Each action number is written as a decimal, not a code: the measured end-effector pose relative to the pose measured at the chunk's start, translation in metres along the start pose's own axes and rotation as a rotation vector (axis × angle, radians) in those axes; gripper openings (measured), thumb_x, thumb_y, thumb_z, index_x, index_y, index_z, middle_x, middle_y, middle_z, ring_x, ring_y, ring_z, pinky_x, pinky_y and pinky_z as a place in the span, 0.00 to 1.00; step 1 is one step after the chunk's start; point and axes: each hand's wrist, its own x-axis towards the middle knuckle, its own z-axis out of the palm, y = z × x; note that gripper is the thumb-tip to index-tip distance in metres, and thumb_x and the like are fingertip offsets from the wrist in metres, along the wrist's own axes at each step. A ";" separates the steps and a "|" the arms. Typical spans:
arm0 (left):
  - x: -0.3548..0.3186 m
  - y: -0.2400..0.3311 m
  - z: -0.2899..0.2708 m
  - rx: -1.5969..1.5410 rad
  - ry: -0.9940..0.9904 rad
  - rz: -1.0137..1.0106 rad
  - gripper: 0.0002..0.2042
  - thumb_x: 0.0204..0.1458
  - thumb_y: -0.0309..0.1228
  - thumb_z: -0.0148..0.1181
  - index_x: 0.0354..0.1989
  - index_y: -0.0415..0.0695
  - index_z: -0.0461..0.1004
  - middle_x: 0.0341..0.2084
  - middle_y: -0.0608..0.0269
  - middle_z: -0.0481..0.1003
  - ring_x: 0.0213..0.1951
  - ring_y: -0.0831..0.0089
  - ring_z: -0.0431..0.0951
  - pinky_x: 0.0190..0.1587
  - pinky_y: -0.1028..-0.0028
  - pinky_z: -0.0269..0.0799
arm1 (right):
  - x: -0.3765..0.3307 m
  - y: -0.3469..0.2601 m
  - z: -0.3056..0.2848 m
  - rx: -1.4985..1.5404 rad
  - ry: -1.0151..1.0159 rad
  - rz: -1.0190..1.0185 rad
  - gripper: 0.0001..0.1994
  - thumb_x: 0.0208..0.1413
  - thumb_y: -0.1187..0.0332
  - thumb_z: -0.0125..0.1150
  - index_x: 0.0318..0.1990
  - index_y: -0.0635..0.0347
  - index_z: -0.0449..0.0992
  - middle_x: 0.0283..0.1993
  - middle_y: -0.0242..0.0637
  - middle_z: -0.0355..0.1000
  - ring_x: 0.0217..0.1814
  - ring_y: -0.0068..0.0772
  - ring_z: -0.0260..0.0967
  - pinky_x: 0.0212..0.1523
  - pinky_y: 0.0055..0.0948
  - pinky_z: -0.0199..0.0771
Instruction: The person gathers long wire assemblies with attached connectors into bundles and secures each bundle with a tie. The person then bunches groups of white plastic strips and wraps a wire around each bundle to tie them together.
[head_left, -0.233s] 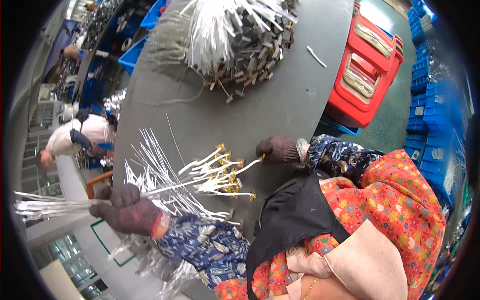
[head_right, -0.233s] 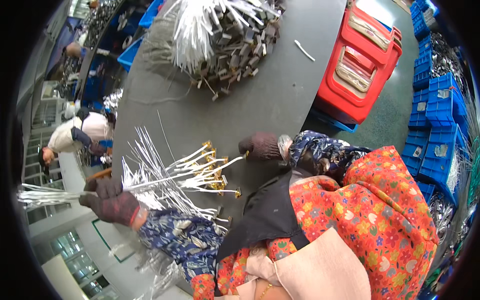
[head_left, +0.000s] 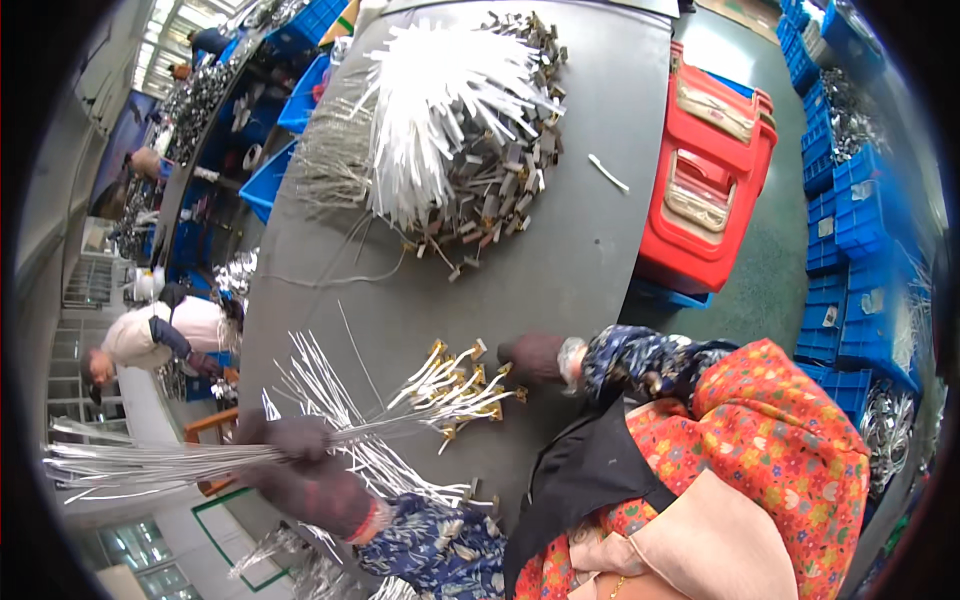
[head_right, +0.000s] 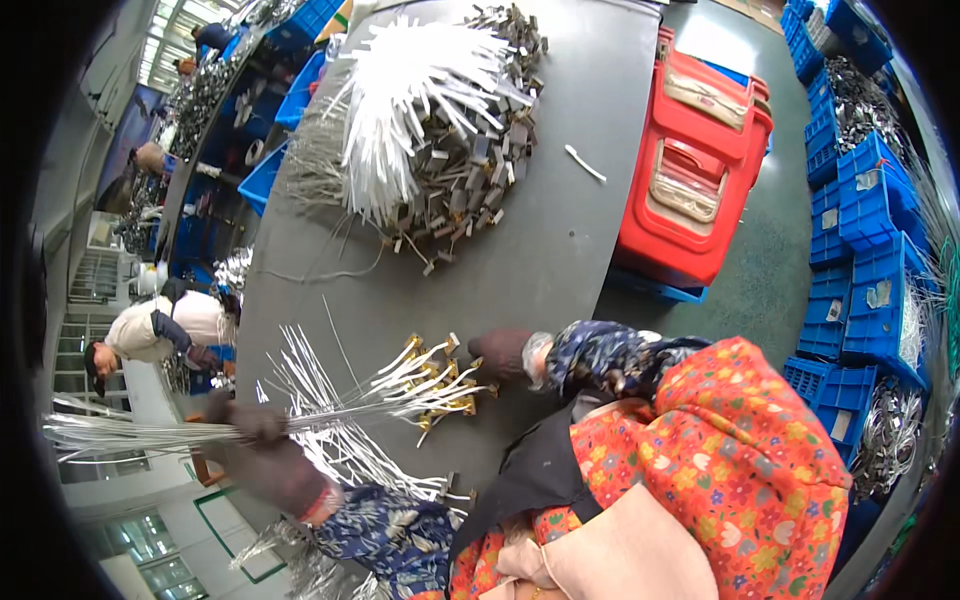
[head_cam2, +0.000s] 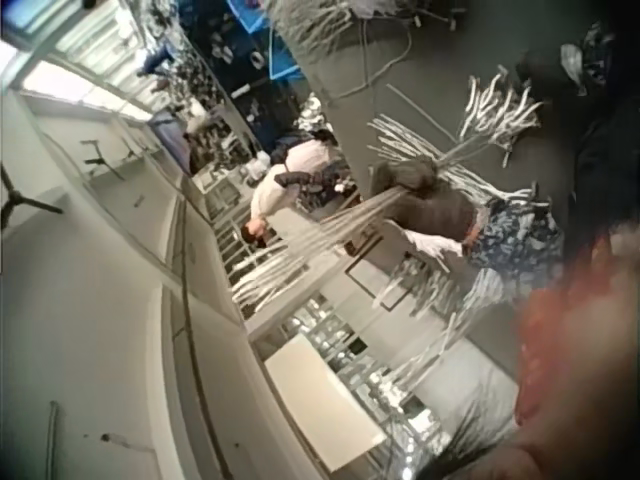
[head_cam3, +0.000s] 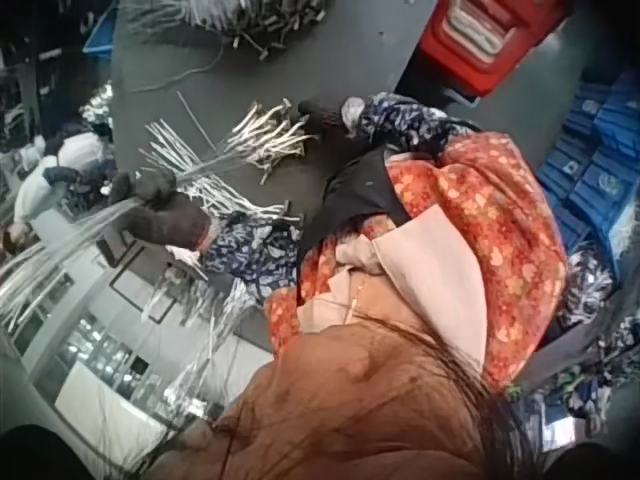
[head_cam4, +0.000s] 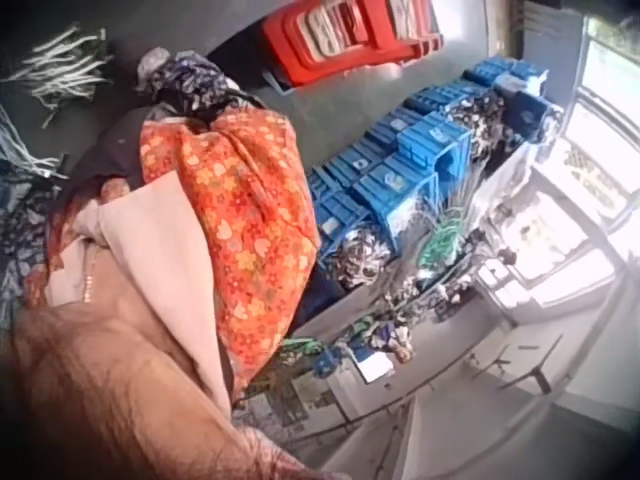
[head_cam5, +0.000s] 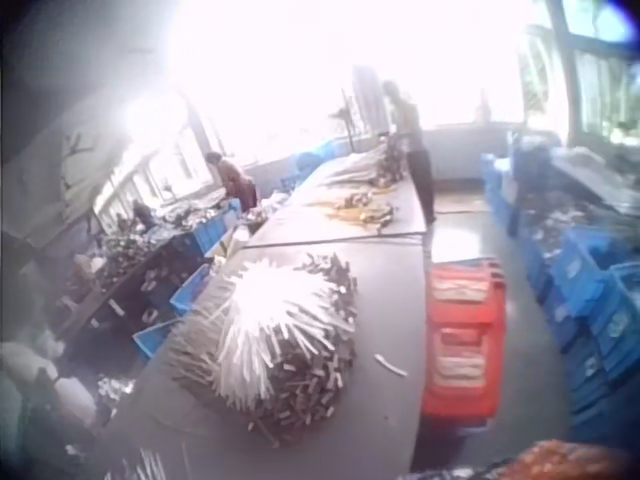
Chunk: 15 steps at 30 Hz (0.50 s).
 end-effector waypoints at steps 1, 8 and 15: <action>-0.004 -0.011 0.008 -0.039 -0.123 -0.006 0.25 0.54 0.48 0.56 0.46 0.36 0.70 0.15 0.73 0.55 0.18 0.81 0.56 0.21 0.78 0.53 | 0.002 0.001 0.000 -0.006 0.025 0.011 0.20 0.41 0.60 0.65 0.43 0.58 0.74 0.36 0.50 0.75 0.43 0.48 0.73 0.42 0.41 0.71; -0.009 -0.008 -0.003 -0.013 -0.245 0.042 0.21 0.51 0.42 0.63 0.42 0.36 0.70 0.15 0.65 0.65 0.13 0.78 0.63 0.14 0.74 0.61 | -0.004 0.014 -0.054 0.364 0.337 -0.090 0.25 0.49 0.62 0.63 0.54 0.61 0.67 0.40 0.43 0.74 0.32 0.39 0.73 0.31 0.34 0.73; -0.005 -0.014 -0.007 -0.149 -0.259 -0.011 0.20 0.53 0.40 0.61 0.42 0.34 0.70 0.12 0.65 0.64 0.10 0.81 0.60 0.11 0.79 0.56 | 0.025 -0.012 -0.207 1.296 0.685 -0.175 0.15 0.55 0.63 0.60 0.48 0.55 0.67 0.25 0.28 0.66 0.17 0.15 0.59 0.14 0.20 0.58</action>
